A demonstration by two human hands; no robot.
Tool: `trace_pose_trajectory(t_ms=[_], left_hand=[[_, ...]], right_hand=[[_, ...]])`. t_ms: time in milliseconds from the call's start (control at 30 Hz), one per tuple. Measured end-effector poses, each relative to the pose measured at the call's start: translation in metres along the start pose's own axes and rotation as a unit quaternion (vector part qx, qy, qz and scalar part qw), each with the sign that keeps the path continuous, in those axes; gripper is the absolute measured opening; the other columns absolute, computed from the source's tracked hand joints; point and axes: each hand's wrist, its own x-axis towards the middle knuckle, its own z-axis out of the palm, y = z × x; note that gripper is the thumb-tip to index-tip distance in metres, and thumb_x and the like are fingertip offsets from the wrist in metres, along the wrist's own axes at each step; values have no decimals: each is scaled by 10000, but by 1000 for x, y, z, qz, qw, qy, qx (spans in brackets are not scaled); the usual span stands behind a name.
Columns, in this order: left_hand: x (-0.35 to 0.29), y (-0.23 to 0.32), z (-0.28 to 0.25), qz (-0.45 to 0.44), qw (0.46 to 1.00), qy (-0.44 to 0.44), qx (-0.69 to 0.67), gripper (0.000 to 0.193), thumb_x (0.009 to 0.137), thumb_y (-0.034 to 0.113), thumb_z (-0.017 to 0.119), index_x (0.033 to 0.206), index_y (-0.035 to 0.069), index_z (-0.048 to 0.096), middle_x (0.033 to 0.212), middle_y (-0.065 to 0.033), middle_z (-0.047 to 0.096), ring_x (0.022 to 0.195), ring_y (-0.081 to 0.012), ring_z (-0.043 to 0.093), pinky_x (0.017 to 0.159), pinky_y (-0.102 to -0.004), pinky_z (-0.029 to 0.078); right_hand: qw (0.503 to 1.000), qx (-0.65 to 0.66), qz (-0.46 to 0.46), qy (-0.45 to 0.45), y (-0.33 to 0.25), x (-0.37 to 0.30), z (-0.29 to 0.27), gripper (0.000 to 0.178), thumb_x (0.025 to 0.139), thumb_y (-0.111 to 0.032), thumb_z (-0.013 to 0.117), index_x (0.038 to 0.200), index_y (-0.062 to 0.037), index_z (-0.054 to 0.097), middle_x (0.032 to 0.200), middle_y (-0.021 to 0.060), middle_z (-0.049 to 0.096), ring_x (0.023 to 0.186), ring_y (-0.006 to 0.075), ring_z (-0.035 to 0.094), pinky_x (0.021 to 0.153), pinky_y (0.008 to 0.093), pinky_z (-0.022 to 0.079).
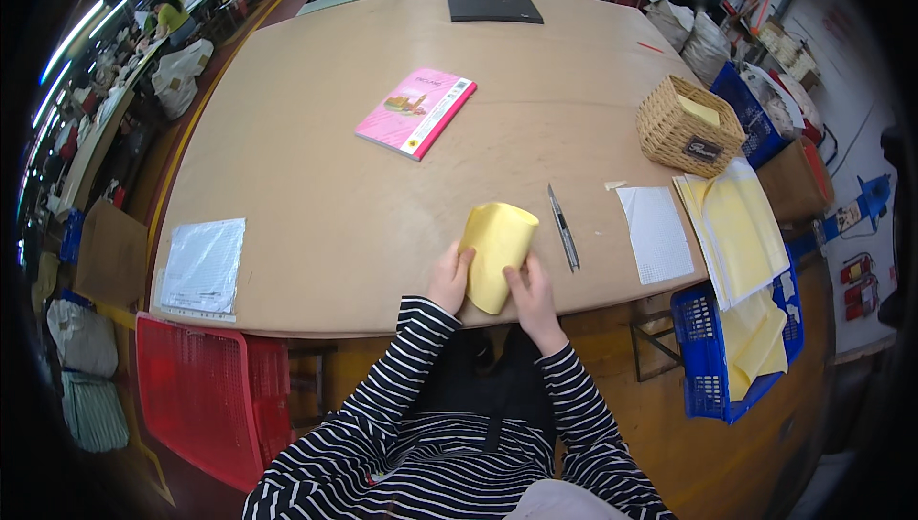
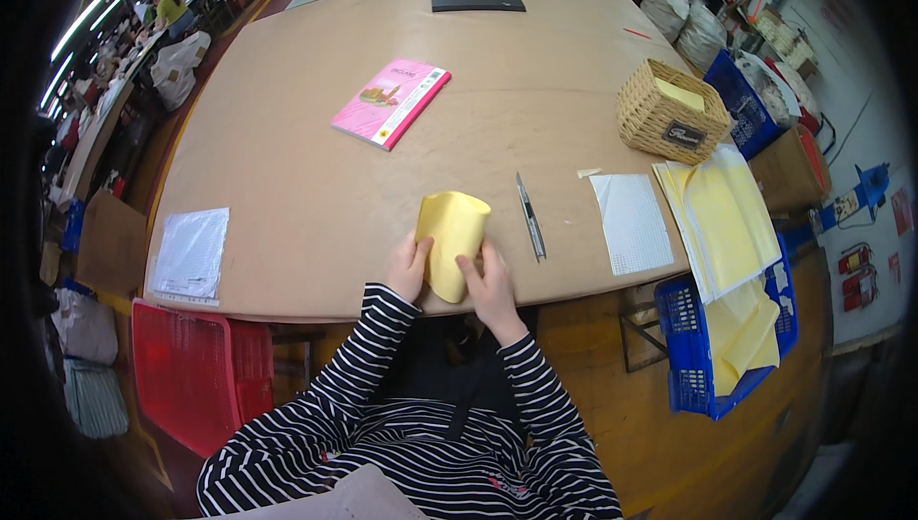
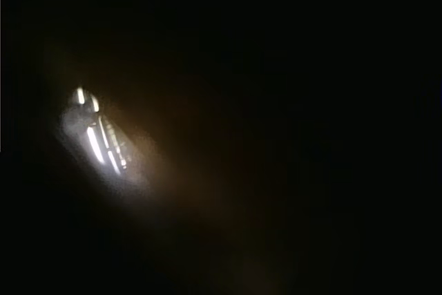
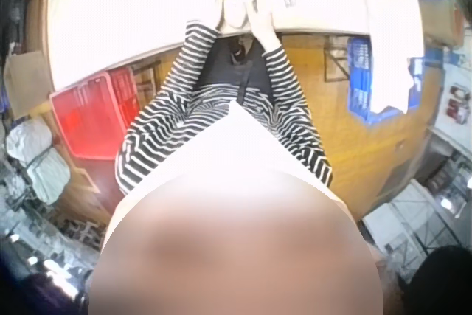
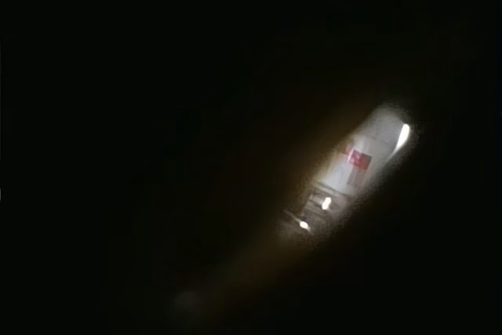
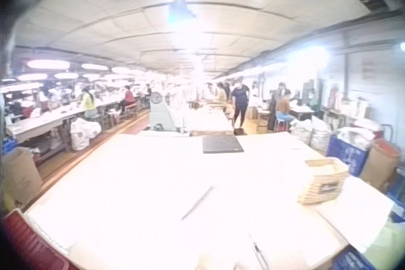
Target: The person folds yellow paper sheets in half and uses a utility knife to cut them into smaller pieces. The cut pieces are stacked and placed into a basket on the table.
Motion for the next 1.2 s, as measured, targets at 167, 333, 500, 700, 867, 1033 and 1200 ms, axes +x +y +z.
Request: trace_pose_trajectory(t_ms=[167,333,500,700,867,1033,1200], left_hand=[[20,-8,-3,-85,970,-6,229,291,983,259,476,946,-17,561,849,-296,615,824,-486,584,702,-539,457],[29,-13,-5,-80,960,-14,266,304,979,310,468,958,24,570,852,-278,629,835,-476,595,723,-552,452],[23,-15,-9,-92,981,-11,172,311,986,307,465,1044,33,600,898,-252,650,875,-445,613,750,-504,471],[20,-15,-9,-48,986,-3,161,298,989,281,462,1061,31,607,896,-244,651,868,-430,620,739,-490,473],[20,-16,-9,-34,986,-5,165,292,986,276,476,1026,17,604,865,-247,643,830,-442,612,710,-495,467],[19,-16,-10,-67,977,-15,200,301,994,268,485,1088,12,614,901,-225,661,862,-390,638,746,-436,483],[18,-14,-10,-65,979,-3,194,308,1001,271,486,1091,8,619,894,-212,665,851,-368,649,746,-412,489]], right_hand=[[891,-419,-30,170,20,47,-39,446,938,-281,605,1269,14,560,1104,168,593,1058,319,550,934,395,431],[854,-506,-44,112,51,54,-53,398,929,-222,607,1276,-30,563,1054,120,588,978,297,556,861,392,446],[977,-132,56,157,52,47,-55,359,1003,-181,508,1337,-48,502,906,54,549,714,178,562,670,297,476],[955,185,106,204,39,46,-72,345,1051,-219,425,1349,-50,473,751,-30,439,554,28,431,480,185,364],[957,165,114,211,32,40,-76,373,1061,-313,400,1290,-35,497,734,-29,416,460,22,351,386,188,279],[945,155,76,277,31,41,-68,369,1061,-321,385,1229,-21,519,712,-21,427,502,37,367,412,198,304],[935,231,116,244,38,34,-73,319,1049,-317,401,963,-45,542,666,-12,434,503,49,365,420,201,309]])
